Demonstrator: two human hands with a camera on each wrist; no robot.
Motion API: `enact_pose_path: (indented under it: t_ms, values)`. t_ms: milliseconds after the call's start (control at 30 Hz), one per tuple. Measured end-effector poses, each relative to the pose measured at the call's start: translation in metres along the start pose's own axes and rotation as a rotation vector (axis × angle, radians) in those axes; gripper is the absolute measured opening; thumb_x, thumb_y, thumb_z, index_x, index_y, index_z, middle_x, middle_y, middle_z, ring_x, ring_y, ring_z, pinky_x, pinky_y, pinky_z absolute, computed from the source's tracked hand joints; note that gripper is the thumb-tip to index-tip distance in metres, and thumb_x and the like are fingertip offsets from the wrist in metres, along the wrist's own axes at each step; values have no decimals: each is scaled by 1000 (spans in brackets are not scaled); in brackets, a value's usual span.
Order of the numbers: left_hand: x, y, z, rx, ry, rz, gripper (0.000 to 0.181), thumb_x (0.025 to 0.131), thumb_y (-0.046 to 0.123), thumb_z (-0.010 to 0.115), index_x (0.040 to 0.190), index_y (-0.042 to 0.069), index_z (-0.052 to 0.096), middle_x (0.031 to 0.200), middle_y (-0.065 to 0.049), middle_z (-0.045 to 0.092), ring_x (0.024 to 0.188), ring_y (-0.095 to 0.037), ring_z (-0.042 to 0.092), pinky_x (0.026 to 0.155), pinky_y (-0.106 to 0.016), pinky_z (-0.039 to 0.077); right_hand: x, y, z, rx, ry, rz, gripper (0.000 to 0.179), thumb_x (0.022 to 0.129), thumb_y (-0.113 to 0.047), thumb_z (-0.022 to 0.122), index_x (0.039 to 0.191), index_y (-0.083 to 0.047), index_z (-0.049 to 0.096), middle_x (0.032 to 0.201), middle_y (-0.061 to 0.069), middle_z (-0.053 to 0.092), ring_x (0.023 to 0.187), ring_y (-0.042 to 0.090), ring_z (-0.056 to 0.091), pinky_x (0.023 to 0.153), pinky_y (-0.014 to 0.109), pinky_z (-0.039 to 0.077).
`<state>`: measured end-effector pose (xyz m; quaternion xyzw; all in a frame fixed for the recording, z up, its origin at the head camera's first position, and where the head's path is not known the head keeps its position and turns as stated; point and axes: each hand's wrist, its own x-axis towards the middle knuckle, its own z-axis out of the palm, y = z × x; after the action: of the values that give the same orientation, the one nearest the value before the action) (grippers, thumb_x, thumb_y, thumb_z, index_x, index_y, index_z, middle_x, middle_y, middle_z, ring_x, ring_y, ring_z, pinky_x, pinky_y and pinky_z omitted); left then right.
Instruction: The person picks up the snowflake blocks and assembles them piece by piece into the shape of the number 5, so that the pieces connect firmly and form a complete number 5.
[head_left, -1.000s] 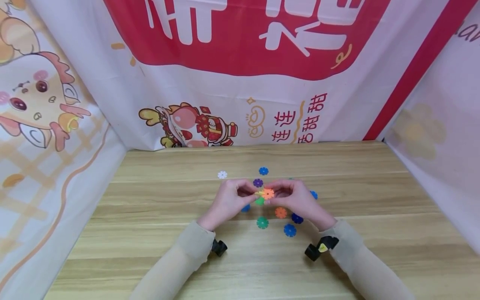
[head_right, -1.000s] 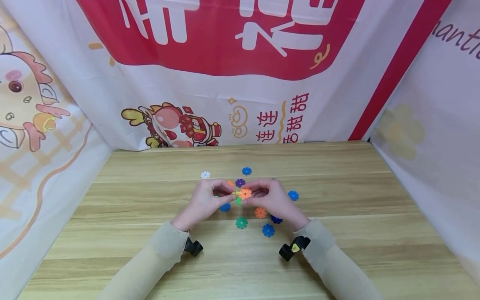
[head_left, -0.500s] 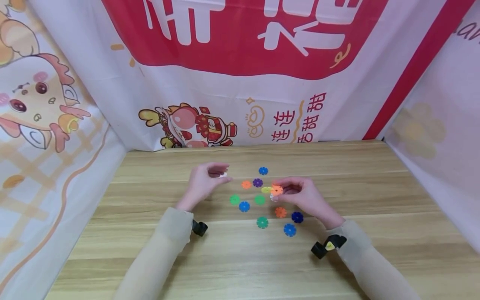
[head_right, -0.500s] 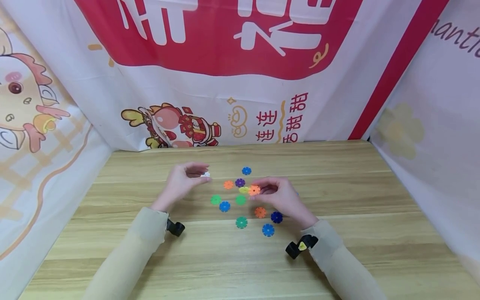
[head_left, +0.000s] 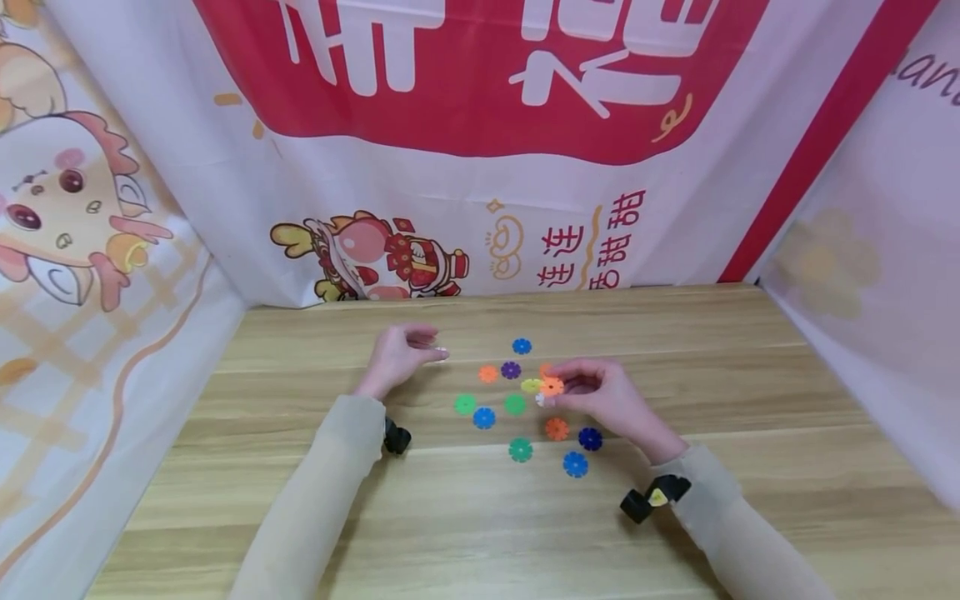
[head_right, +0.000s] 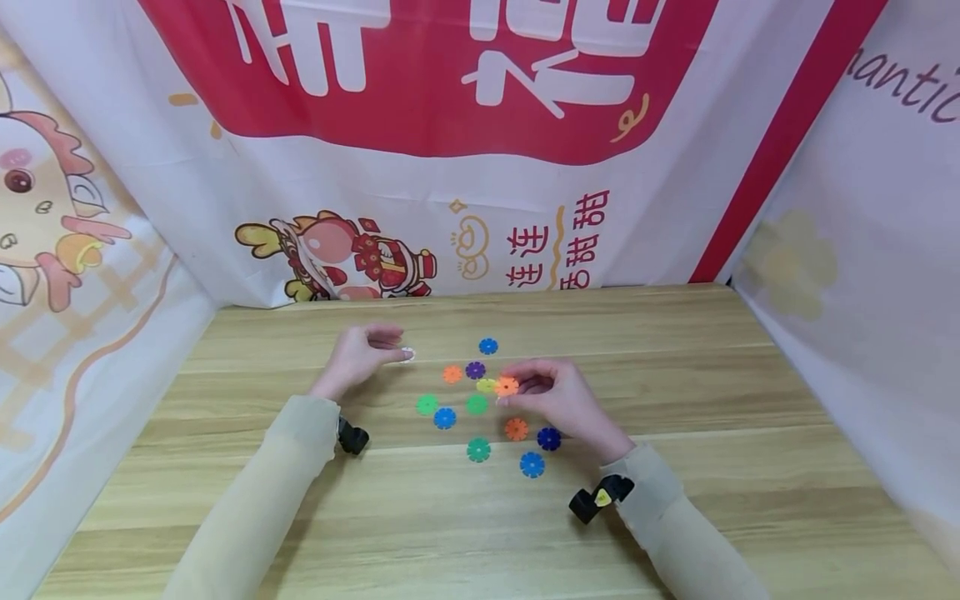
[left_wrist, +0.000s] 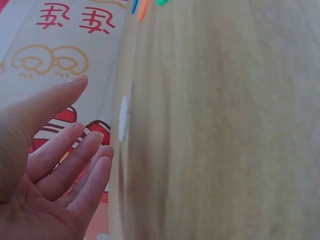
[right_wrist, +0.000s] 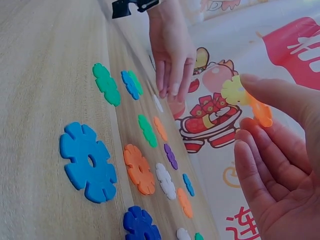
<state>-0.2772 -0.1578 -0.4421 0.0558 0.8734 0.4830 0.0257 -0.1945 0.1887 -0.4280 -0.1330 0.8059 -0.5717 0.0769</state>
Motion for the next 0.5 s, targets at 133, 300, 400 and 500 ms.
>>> enact_pose_path:
  t_ms: [133, 300, 400, 500]
  values:
    - [2, -6, 1, 24, 5, -30, 51, 83, 18, 88, 126, 1, 68, 116, -14, 71, 102, -26, 66, 92, -41, 54, 0, 0, 1, 2, -3, 0, 39, 81, -21, 89, 115, -8, 74, 109, 7, 72, 97, 27, 67, 83, 31, 58]
    - [4, -9, 6, 36, -7, -59, 48, 82, 16, 88, 124, 2, 70, 112, -10, 71, 97, -23, 66, 89, -39, 54, 0, 0, 2, 5, -16, -8, 39, 81, -22, 89, 115, -8, 75, 109, 8, 72, 97, 28, 67, 82, 31, 58]
    - [5, -9, 8, 51, -14, -75, 44, 82, 15, 88, 121, 3, 71, 109, -9, 70, 95, -23, 65, 87, -38, 54, 0, 0, 3, 2, -23, -9, 41, 81, -23, 89, 116, -8, 74, 110, 7, 72, 97, 28, 66, 82, 30, 57]
    - [6, -9, 9, 71, -19, -85, 39, 82, 11, 88, 117, 3, 73, 106, -9, 69, 93, -23, 63, 85, -37, 53, -1, 0, 3, -1, -27, -10, 42, 82, -24, 89, 117, -8, 74, 111, 7, 72, 97, 27, 66, 83, 30, 57]
